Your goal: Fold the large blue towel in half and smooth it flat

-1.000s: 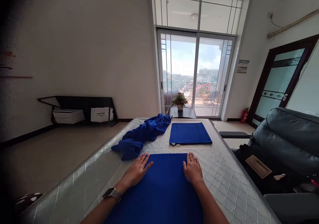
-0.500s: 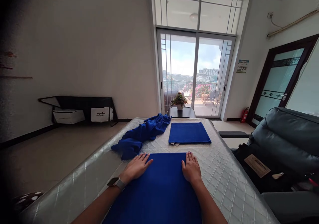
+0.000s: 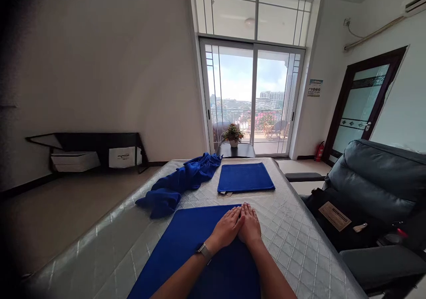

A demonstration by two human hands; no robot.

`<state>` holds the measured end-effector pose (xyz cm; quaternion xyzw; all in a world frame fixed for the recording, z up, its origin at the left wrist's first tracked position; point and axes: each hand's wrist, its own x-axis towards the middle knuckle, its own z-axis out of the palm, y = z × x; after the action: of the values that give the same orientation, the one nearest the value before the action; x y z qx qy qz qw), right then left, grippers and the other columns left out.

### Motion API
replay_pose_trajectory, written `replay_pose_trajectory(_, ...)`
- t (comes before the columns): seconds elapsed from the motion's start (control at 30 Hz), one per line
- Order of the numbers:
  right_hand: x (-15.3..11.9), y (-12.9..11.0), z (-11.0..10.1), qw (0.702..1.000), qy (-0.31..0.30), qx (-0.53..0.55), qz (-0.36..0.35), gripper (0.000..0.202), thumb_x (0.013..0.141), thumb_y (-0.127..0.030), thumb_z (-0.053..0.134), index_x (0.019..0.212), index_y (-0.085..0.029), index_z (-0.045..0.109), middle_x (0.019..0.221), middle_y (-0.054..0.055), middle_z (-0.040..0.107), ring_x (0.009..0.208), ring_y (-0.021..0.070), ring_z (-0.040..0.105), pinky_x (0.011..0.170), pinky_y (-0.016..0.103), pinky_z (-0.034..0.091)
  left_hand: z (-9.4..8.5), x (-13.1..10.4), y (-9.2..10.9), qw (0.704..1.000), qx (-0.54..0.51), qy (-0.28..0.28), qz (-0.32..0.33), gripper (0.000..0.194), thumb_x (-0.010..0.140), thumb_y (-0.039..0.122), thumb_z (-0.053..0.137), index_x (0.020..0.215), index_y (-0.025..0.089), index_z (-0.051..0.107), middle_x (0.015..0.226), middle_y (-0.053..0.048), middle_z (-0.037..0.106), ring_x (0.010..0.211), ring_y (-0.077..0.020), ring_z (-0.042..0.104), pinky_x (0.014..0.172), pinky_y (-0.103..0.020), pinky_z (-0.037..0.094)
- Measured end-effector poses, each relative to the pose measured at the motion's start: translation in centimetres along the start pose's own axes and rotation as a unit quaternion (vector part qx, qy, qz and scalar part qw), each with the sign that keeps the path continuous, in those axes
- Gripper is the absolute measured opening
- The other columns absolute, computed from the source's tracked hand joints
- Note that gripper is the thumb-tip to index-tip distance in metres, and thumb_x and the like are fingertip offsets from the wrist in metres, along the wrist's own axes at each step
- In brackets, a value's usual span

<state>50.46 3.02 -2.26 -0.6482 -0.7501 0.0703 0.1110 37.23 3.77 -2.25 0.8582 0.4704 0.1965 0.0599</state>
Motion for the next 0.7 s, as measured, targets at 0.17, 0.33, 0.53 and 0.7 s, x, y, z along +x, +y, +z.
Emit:
replay_pose_trajectory(0.17,0.2,-0.4,-0.5,1.0,0.003,0.022,0.016,0.068,0.104,-0.036,0.025,0.165,-0.005,0.027,0.173,0.01,0.02,0.161,0.0231,0.016,0.13,0.039,0.01,0.4,-0.8,-3.5,0.998,0.057,-0.001,-0.01,0.065,0.109,0.052,0.022,0.159,0.018,0.043,0.164,-0.014,0.047,0.156,-0.0273,0.037,0.127,-0.052,0.034)
replay_pose_trajectory(0.33,0.1,-0.8,-0.8,0.999,0.002,0.03,0.031,0.071,0.105,-0.044,0.024,0.165,-0.005,0.027,0.173,0.01,0.021,0.161,0.0221,0.015,0.13,0.039,0.009,-0.6,-2.9,-8.4,0.993,0.103,0.004,-0.061,0.062,0.108,0.05,0.028,0.159,0.018,0.043,0.165,-0.015,0.045,0.156,-0.0287,0.036,0.126,-0.053,0.035)
replay_pose_trajectory(0.53,0.2,-0.8,-0.7,0.999,-0.002,0.019,0.034,0.071,0.106,-0.044,0.024,0.165,-0.006,0.027,0.173,0.01,0.021,0.161,0.0211,0.014,0.13,0.037,0.008,-2.4,-6.5,-15.4,0.978,0.167,0.031,-0.119,0.056,0.106,0.037,0.035,0.156,0.017,0.048,0.161,-0.016,0.051,0.154,-0.0294,0.041,0.124,-0.052,0.037)
replay_pose_trajectory(0.7,0.3,-0.8,-0.6,0.999,-0.004,0.006,0.034,0.071,0.106,-0.045,0.023,0.165,-0.006,0.026,0.173,0.009,0.021,0.161,0.0211,0.015,0.13,0.037,0.009,-3.4,-8.8,-18.4,0.966,0.192,0.085,-0.151,0.06,0.105,0.043,0.031,0.153,0.014,0.053,0.157,-0.016,0.057,0.149,-0.0308,0.048,0.121,-0.052,0.041)
